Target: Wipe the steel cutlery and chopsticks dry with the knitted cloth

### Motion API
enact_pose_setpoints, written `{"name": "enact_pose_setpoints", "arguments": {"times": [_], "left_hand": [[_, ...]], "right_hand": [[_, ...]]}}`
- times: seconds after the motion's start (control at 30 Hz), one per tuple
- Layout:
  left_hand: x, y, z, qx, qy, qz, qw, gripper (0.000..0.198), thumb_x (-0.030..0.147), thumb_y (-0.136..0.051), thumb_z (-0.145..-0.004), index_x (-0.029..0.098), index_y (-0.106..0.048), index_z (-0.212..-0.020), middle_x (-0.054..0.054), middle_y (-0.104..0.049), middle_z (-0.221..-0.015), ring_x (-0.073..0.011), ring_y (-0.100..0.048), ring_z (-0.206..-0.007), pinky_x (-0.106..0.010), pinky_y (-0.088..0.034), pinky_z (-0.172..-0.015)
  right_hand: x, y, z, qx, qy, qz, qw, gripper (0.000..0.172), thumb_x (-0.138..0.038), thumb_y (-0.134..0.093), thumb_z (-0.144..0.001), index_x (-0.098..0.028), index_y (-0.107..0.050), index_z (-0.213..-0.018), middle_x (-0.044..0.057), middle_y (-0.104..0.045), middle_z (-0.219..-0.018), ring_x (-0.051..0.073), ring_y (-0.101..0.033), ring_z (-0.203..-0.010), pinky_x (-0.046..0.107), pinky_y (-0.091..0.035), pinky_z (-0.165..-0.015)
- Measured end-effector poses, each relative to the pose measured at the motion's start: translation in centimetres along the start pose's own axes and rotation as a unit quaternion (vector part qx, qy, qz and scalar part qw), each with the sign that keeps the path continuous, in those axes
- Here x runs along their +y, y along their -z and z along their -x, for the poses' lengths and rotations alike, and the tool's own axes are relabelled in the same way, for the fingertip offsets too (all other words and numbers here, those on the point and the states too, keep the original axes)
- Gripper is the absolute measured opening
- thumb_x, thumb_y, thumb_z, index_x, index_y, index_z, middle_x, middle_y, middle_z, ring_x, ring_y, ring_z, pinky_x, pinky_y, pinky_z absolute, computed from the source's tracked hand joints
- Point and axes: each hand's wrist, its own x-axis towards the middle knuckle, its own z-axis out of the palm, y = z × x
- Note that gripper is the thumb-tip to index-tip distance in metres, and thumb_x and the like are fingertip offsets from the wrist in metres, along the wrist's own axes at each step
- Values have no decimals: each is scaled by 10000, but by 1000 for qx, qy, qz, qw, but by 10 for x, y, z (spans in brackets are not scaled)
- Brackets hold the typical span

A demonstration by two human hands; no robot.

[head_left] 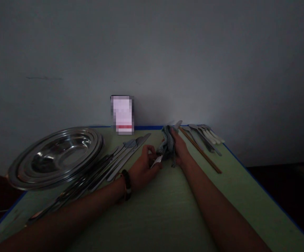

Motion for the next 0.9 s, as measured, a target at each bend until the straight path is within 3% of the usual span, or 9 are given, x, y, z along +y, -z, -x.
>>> {"name": "enact_pose_setpoints", "arguments": {"times": [0.2, 0.3, 0.43, 0.57, 0.67, 0.77, 0.83, 0.9], "left_hand": [[-1, 1, -5, 34, 22, 48, 998, 235, 219, -437, -847, 240, -205, -882, 87, -493, -644, -70, -441, -472, -180, -336, -429], [-1, 2, -4, 50, 12, 24, 998, 242, 232, -457, -847, 235, -215, -856, 92, -471, -640, -63, -436, -482, -181, -330, -449], [1, 2, -1, 40, -8, -53, 998, 189, 210, -441, -846, 224, -256, -881, 79, -479, -650, -70, -413, -495, -191, -321, -470], [3, 1, 2, -2, -14, -179, 984, 114, 195, -448, -826, 209, -345, -873, 68, -481, -631, -91, -417, -521, -204, -310, -483], [5, 2, 4, -69, -33, -252, 965, 71, 204, -489, -800, 205, -425, -829, 72, -470, -595, -94, -427, -511, -208, -303, -490], [5, 2, 5, -122, -53, -281, 951, 53, 246, -501, -822, 208, -472, -847, 68, -503, -577, -102, -467, -513, -211, -318, -506], [4, 3, 5, -124, -52, -277, 951, 62, 260, -458, -865, 210, -464, -902, 57, -556, -609, -110, -506, -536, -217, -338, -525], [4, 3, 5, -118, -48, -265, 956, 64, 249, -411, -895, 208, -437, -936, 42, -597, -653, -118, -537, -562, -225, -358, -546]], "right_hand": [[4, -1, 3, -26, 3, -14, 1000, 244, -270, -699, -642, -198, -586, -846, -41, -663, -665, 116, -603, -557, 232, -495, -548], [3, -1, 1, -27, -44, -46, 998, 218, -362, -641, -711, -187, -599, -833, -20, -662, -643, 140, -617, -591, 258, -506, -560], [-5, 3, -3, -11, -106, -129, 986, 315, -489, -530, -774, -185, -595, -723, 2, -642, -568, 172, -621, -603, 293, -513, -549], [-13, 12, -9, -5, -71, -169, 983, 345, -479, -502, -797, -193, -581, -622, -7, -627, -525, 145, -595, -527, 267, -504, -527], [-16, 15, -10, -10, -29, -176, 984, 371, -452, -456, -832, -197, -585, -597, -24, -613, -505, 102, -554, -460, 210, -474, -480], [-14, 12, -8, 4, -40, -139, 990, 395, -487, -457, -824, -192, -581, -591, -25, -596, -483, 98, -531, -429, 202, -447, -435], [-11, 11, -8, 20, -63, -93, 994, 396, -533, -483, -792, -193, -587, -618, -19, -601, -488, 122, -538, -433, 237, -458, -438], [-7, 11, -10, 24, -40, -45, 998, 411, -576, -507, -755, -189, -597, -649, -8, -611, -504, 146, -553, -449, 275, -474, -458]]}}
